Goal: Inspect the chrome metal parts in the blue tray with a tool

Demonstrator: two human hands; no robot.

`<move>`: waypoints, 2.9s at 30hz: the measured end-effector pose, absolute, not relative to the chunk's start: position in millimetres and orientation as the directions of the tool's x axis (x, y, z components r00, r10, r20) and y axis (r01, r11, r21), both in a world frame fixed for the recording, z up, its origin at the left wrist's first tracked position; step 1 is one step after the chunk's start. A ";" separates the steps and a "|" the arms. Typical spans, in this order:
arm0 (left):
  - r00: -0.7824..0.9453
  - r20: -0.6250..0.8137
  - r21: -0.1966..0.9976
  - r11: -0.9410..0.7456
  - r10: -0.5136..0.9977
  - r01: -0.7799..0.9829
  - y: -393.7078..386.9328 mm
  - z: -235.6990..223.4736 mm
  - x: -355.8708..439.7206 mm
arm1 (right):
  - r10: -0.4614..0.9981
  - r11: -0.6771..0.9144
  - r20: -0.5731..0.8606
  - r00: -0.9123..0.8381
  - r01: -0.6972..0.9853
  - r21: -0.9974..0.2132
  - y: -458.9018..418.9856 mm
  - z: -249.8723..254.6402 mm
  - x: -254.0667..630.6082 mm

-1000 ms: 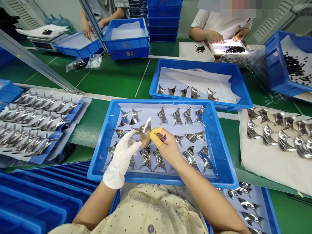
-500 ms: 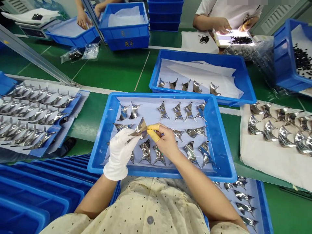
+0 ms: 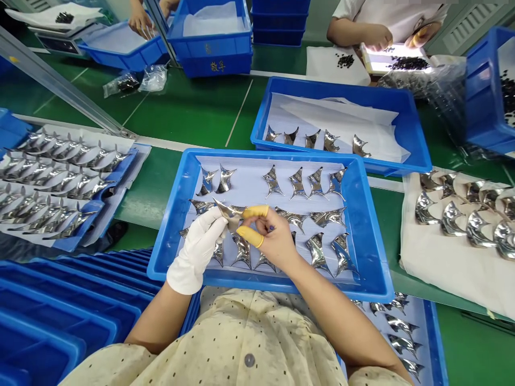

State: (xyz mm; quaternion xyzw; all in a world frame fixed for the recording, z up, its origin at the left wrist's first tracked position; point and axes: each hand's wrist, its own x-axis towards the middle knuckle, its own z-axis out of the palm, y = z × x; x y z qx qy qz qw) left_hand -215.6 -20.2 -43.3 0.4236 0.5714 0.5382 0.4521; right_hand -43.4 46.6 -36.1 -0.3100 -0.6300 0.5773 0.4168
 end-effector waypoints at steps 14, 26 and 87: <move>-0.109 -0.272 0.956 0.256 0.956 -0.141 -25.0 -18.6 -226.1 | 0.715 -0.621 -0.434 -0.547 -0.214 -0.754 67.8 -30.2 -58.3; -0.212 -0.415 0.811 0.254 0.885 -0.527 -19.1 -25.7 -223.4 | 0.706 -0.570 -0.368 -0.605 -0.177 -0.802 53.8 -25.5 -47.1; -0.158 -0.195 0.966 0.162 0.968 -0.201 -31.2 -44.4 -229.9 | 0.901 0.401 -0.158 -0.405 0.914 -0.060 163.3 -67.4 -20.8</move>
